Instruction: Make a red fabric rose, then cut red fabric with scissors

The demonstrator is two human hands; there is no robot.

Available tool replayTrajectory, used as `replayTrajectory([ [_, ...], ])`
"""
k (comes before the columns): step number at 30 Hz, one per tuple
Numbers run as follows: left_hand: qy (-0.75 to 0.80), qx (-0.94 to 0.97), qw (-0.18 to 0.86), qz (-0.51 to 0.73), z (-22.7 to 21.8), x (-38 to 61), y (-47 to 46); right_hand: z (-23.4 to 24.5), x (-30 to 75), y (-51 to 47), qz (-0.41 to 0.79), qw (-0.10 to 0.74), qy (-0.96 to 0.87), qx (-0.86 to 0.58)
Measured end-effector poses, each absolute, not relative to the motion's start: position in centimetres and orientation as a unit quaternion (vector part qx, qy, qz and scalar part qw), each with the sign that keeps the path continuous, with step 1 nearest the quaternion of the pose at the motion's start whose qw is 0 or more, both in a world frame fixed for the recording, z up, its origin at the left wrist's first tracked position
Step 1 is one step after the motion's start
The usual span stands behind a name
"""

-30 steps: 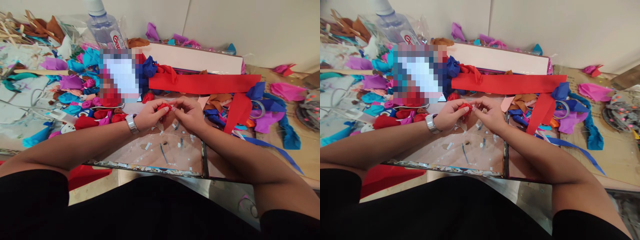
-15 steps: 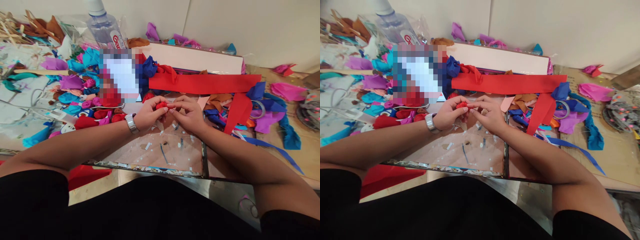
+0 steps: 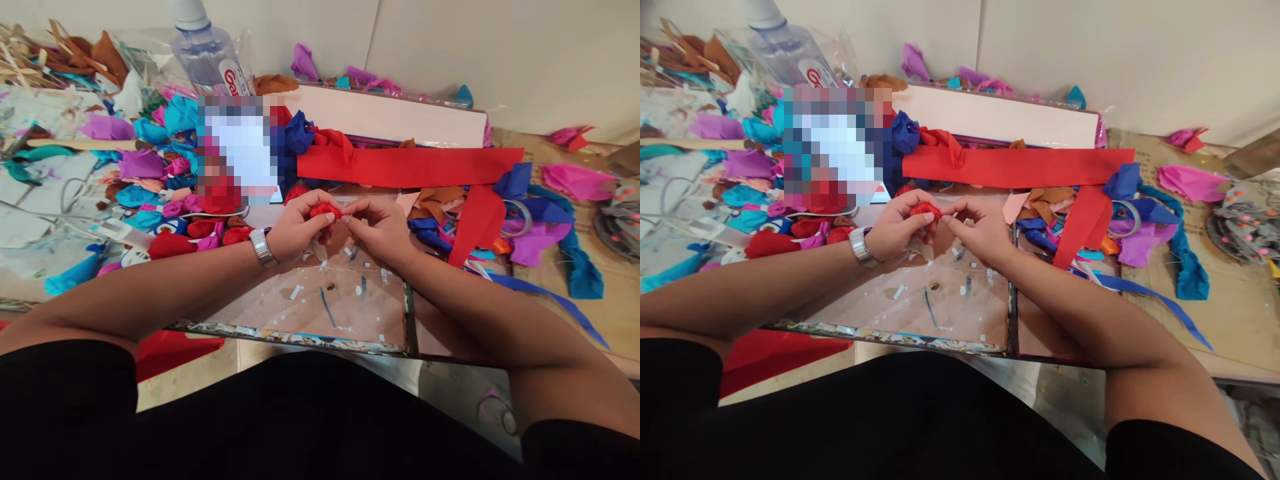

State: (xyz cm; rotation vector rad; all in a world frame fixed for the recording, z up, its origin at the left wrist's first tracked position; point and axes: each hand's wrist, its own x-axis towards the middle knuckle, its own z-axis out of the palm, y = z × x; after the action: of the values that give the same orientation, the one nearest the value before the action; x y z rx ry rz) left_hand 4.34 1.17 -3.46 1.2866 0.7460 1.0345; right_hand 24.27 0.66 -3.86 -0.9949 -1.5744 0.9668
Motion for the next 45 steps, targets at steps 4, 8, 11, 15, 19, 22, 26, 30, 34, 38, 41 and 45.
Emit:
replayTrajectory([
  [4,0.325,0.558,0.620,0.445,-3.60,4.25,1.23,-3.71,24.29,0.67,0.397,0.500,-0.657,-0.401],
  [8,0.324,0.557,0.626,0.439,-3.74,4.14,1.25,-3.80,24.33,0.66,0.424,0.511,-0.646,-0.377],
  [11,0.326,0.563,0.621,0.437,-3.80,4.09,1.25,-3.95,24.28,0.61,0.460,0.506,-0.630,-0.368],
  [15,0.324,0.577,0.615,0.430,-3.73,4.06,1.29,-4.04,24.18,0.59,0.476,0.499,-0.622,-0.371],
  [19,0.314,0.596,0.605,0.425,-3.63,4.05,1.35,-4.20,24.20,0.69,0.480,0.501,-0.619,-0.368],
  [22,0.309,0.603,0.602,0.422,-3.71,4.03,1.37,-4.33,24.31,0.75,0.481,0.505,-0.620,-0.360],
  [26,0.304,0.619,0.596,0.412,-3.91,3.92,1.43,-4.32,24.40,0.74,0.491,0.494,-0.619,-0.363],
  [30,0.303,0.642,0.573,0.410,-4.01,3.78,1.59,-4.15,24.29,0.79,0.454,0.500,-0.642,-0.363],
  [34,0.297,0.659,0.558,0.407,-3.94,3.79,1.60,-3.95,24.24,0.81,0.469,0.491,-0.630,-0.377],
  [38,0.300,0.629,0.590,0.407,-3.72,4.01,1.25,-3.90,24.32,0.85,0.512,0.478,-0.605,-0.378],
  [41,0.304,0.607,0.613,0.404,-3.65,4.13,1.08,-3.92,24.39,0.94,0.524,0.487,-0.594,-0.368],
  [45,0.322,0.583,0.621,0.413,-3.98,4.07,1.22,-3.76,24.36,0.92,0.542,0.484,-0.584,-0.363],
])
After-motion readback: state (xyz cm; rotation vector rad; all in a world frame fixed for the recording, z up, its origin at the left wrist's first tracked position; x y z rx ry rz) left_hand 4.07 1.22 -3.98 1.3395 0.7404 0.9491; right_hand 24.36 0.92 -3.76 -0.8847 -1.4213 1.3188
